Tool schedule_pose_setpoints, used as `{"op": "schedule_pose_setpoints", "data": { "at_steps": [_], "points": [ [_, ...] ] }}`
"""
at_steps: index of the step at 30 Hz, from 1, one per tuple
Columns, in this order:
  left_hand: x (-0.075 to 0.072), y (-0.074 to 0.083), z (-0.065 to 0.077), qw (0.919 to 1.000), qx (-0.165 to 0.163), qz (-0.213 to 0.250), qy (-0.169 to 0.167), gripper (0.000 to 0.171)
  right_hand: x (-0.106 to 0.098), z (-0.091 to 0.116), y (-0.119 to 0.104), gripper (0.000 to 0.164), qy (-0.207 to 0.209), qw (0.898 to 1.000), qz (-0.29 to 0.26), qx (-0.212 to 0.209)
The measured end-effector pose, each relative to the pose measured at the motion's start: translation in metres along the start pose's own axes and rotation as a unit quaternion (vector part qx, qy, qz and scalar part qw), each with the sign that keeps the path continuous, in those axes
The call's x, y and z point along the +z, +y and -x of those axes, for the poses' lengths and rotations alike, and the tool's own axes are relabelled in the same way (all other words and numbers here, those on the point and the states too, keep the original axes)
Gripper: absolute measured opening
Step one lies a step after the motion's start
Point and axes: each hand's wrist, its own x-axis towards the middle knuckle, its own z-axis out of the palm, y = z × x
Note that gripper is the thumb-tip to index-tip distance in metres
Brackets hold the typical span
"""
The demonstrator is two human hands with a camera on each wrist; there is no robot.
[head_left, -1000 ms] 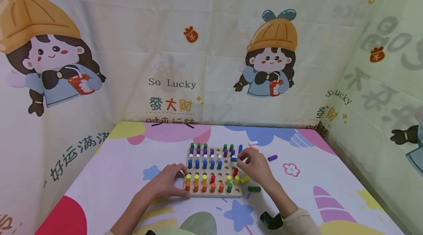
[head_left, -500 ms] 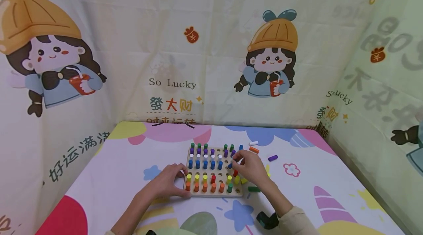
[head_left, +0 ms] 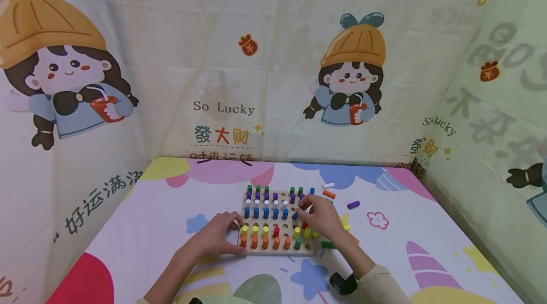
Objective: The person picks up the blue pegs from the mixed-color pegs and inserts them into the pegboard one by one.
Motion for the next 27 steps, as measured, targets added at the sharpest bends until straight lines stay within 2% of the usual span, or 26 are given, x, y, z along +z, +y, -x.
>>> {"op": "schedule_pose_setpoints", "data": {
  "at_steps": [8,27],
  "points": [
    [-0.0004,-0.0003,-0.0003,1.0,-0.008,-0.001,0.0,0.056,0.0034,-0.0029,-0.0004,0.009,-0.008,1.0,0.016,0.0],
    [-0.0012,0.0,-0.0003,1.0,-0.007,0.003,-0.001,0.056,0.0034,-0.0014,0.0007,0.013,0.016,1.0,0.019,0.002]
  ]
}}
